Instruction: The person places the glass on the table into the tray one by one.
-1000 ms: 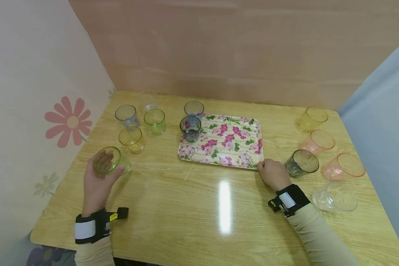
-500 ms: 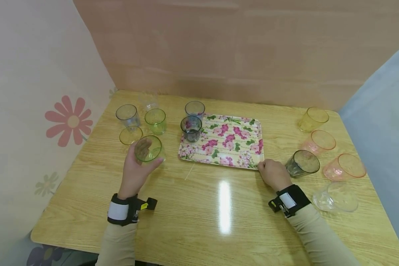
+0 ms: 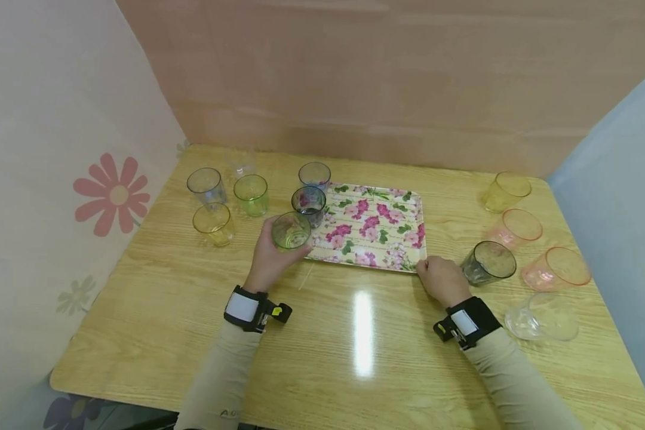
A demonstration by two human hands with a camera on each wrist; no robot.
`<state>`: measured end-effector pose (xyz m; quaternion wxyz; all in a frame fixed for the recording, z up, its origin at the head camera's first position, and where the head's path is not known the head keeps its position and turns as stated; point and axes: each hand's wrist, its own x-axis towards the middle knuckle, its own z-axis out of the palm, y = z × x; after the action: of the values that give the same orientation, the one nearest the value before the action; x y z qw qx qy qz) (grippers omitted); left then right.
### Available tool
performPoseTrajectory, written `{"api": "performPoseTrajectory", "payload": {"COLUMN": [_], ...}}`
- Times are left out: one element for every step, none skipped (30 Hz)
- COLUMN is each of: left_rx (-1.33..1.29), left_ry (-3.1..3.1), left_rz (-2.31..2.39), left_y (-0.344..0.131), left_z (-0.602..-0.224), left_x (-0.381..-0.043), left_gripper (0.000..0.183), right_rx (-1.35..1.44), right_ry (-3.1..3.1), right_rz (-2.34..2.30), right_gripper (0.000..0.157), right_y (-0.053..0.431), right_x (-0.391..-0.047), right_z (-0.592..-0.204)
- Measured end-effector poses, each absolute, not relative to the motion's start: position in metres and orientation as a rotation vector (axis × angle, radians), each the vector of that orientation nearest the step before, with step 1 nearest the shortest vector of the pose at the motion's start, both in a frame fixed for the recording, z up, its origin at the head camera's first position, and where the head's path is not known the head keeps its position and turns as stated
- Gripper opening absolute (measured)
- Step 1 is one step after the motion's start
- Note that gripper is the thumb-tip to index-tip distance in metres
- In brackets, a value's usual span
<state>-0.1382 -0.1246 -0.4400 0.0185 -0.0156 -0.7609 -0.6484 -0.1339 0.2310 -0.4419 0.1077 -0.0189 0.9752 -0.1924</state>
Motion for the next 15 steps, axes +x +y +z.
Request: {"api": "performPoseTrajectory", "payload": {"left_rx": [-0.037,-0.033,-0.037,-0.044,-0.055,-0.067,-0.075,-0.076,-0.072,-0.063,-0.054,-0.042,-0.032,-0.031,-0.035], "left_ry": [-2.369,-2.372,-2.372,-2.371,-2.369,-2.367,-2.367,-2.365,-2.363,-2.365,-2.366,-2.373,-2.378,-2.381,-2.383], "left_rz": [-2.006,-2.001,-2.000,-2.000,-2.004,-2.011,-2.017,-2.023,-2.027,-2.028,-2.026,-2.017,-2.006,-1.996,-1.989], "left_y": [-0.123,-0.121,-0.119,-0.117,-0.116,-0.114,-0.112,-0.111,-0.110,-0.109,-0.108,-0.107,-0.106,-0.106,-0.106], "left_z": [-0.441,-0.442,-0.443,-0.444,-0.445,-0.446,-0.446,-0.447,-0.448,-0.449,-0.449,-0.450,-0.451,-0.451,-0.452], "left_x": [-0.139,-0.140,-0.141,-0.142,-0.143,-0.144,-0.145,-0.145,-0.146,-0.146,-0.146,-0.147,-0.147,-0.147,-0.147], "left_gripper": [0.080,0.081,0.081,0.081,0.081,0.081,0.082,0.082,0.082,0.083,0.083,0.083,0.084,0.084,0.084], "right_rx": [-0.059,-0.059,-0.060,-0.059,-0.058,-0.056,-0.053,-0.054,-0.056,-0.059,-0.062,-0.065,-0.068,-0.070,-0.069], "right_ry": [2.871,2.869,2.868,2.868,2.868,2.867,2.865,2.864,2.864,2.865,2.866,2.868,2.870,2.873,2.875], "right_rz": [-0.567,-0.569,-0.570,-0.569,-0.568,-0.569,-0.570,-0.572,-0.572,-0.574,-0.576,-0.578,-0.579,-0.579,-0.578], "right_gripper": [0.043,0.043,0.043,0.043,0.043,0.044,0.044,0.044,0.044,0.044,0.044,0.044,0.044,0.044,0.044], "right_y": [0.231,0.231,0.231,0.231,0.231,0.232,0.232,0.232,0.232,0.232,0.232,0.232,0.232,0.232,0.232], "right_x": [-0.134,-0.134,-0.134,-0.134,-0.134,-0.134,-0.134,-0.134,-0.134,-0.134,-0.134,-0.134,-0.134,-0.134,-0.134], "right_z": [-0.442,-0.442,-0.442,-0.442,-0.443,-0.443,-0.442,-0.443,-0.443,-0.443,-0.443,-0.443,-0.443,-0.443,-0.444]}}
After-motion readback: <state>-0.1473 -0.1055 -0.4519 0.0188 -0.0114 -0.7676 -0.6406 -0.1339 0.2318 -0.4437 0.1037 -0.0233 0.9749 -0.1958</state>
